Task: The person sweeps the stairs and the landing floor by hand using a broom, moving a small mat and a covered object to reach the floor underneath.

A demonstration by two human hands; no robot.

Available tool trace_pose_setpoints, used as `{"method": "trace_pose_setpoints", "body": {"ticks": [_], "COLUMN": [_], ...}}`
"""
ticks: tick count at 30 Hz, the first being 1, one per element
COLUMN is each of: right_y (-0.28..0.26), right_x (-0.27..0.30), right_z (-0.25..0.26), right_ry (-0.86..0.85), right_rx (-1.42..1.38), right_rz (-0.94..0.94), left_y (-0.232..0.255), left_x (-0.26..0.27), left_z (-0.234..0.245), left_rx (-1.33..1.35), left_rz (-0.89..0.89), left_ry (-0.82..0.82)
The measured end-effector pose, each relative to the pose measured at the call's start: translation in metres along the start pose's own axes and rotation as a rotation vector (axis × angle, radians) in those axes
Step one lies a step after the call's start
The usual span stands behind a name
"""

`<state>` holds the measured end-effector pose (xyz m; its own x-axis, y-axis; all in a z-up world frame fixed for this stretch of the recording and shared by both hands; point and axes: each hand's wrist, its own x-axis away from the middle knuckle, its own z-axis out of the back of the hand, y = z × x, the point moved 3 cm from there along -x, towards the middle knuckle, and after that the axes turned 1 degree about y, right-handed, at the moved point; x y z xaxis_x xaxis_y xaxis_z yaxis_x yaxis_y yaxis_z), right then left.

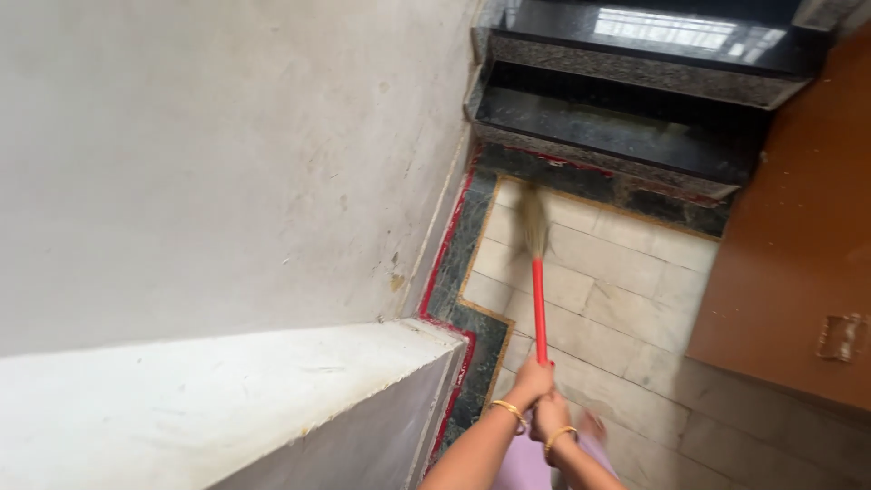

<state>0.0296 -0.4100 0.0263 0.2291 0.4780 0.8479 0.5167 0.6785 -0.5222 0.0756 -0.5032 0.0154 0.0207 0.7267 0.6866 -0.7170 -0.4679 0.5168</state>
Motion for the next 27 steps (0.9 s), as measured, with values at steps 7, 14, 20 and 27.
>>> {"method": "trace_pose_setpoints", "body": {"ticks": [7, 14, 20, 27], "right_y": [-0.062, -0.125, -0.165, -0.273], "right_x": [0.011, -0.069, -0.074, -0.037], "right_z": [-0.050, -0.084, -0.094, -0.102], "right_ry": [-0.370, -0.554, -0.272, -0.058], "right_rx": [-0.167, -0.429, -0.894, -0.919], "right_rz": [-0.293, -0.443, -0.398, -0.236], "left_y": [0.017, 0.079, 0.152, 0.233], "left_x": [-0.025, -0.087, -0.134, -0.166], "left_z": [0.062, 0.103, 0.077, 0.054], "left_rx": [0.226, 0.357, 0.055, -0.056], "left_rz": [-0.070, 0.145, -0.177, -0.301], "left_ry": [0.264, 0.253, -0.232, -0.501]}}
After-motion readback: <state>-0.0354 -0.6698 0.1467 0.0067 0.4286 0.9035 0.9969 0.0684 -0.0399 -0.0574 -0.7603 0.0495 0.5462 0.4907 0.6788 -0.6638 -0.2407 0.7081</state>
